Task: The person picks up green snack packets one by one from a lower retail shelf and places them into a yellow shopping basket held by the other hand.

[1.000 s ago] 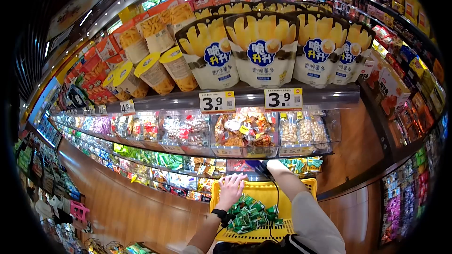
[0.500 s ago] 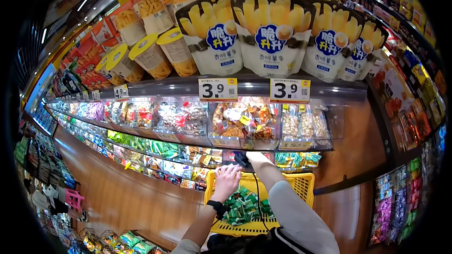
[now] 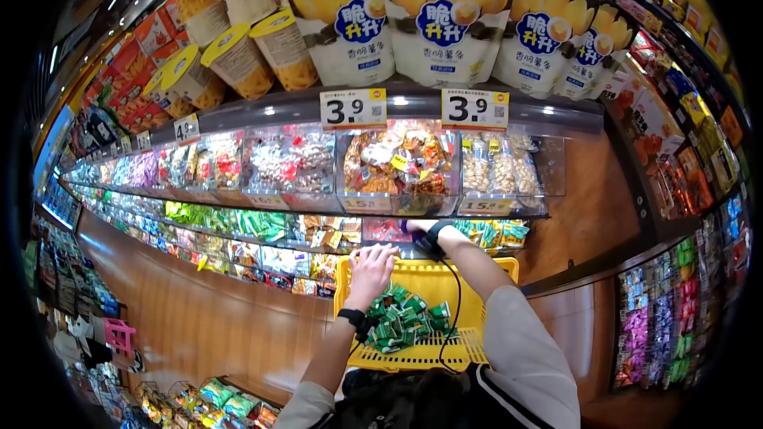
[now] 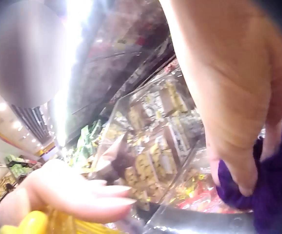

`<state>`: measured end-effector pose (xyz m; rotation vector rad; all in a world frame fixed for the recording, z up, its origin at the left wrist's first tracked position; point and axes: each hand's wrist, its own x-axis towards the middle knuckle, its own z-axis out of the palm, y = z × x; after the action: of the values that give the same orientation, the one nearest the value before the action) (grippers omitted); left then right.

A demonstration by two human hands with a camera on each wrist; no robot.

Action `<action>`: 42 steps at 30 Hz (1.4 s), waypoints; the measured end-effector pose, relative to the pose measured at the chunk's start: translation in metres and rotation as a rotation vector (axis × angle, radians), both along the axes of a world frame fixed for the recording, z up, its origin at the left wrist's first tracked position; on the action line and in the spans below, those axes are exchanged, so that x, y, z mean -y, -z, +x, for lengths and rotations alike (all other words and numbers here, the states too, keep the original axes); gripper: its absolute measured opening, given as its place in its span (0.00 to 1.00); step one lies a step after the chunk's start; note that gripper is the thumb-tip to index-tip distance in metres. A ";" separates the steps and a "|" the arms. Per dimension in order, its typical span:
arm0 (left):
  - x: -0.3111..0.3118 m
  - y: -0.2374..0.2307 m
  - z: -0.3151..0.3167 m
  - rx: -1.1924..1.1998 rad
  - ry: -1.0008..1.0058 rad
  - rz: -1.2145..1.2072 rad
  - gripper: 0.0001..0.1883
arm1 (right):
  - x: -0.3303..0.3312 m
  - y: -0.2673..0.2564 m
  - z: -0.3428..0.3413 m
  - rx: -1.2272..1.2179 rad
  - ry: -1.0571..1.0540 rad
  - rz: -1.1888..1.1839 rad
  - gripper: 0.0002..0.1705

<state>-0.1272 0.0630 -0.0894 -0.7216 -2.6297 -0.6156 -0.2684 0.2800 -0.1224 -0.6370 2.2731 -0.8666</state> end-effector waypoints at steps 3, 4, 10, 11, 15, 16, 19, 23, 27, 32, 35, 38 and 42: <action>0.001 -0.005 -0.001 0.030 0.030 0.033 0.14 | -0.003 -0.008 0.006 0.038 0.086 0.007 0.19; 0.002 -0.006 -0.002 0.027 0.033 0.030 0.14 | -0.002 -0.009 0.007 0.041 0.094 0.003 0.19; 0.000 -0.006 0.001 0.028 0.024 0.029 0.14 | -0.006 -0.024 0.025 0.060 0.234 -0.073 0.19; 0.001 -0.005 0.001 0.015 0.023 0.035 0.14 | -0.011 -0.028 0.027 0.047 0.329 -0.011 0.19; 0.000 -0.002 -0.001 -0.014 0.032 0.050 0.13 | -0.028 0.001 0.022 -0.212 0.608 0.229 0.23; 0.000 -0.001 -0.002 -0.012 0.042 0.051 0.13 | -0.023 0.003 0.024 -0.277 0.681 0.146 0.24; 0.001 -0.001 0.000 0.017 0.045 0.051 0.14 | 0.006 0.002 0.015 -0.271 0.536 0.349 0.23; 0.002 -0.006 0.000 0.014 0.042 0.033 0.14 | 0.028 -0.006 0.020 -0.441 0.299 0.473 0.15; 0.003 -0.004 -0.001 0.031 0.046 0.027 0.14 | -0.009 -0.022 0.052 -0.430 0.389 -0.055 0.23; 0.001 -0.003 -0.002 0.048 0.072 0.055 0.14 | -0.036 -0.121 0.119 -0.231 0.367 -0.189 0.19; 0.001 -0.008 0.001 0.072 0.083 0.084 0.14 | -0.076 -0.199 0.190 -0.197 0.203 -0.419 0.20; 0.001 -0.012 0.003 0.090 0.098 0.098 0.14 | -0.123 -0.274 0.261 -0.215 0.220 -0.518 0.21; -0.001 -0.017 0.005 0.108 0.098 0.112 0.14 | -0.165 -0.375 0.355 -0.389 0.682 -0.626 0.20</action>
<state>-0.1219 0.0636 -0.0728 -0.8073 -2.6436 -0.8451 0.0870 0.4452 0.2528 -0.2757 2.6030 -1.9766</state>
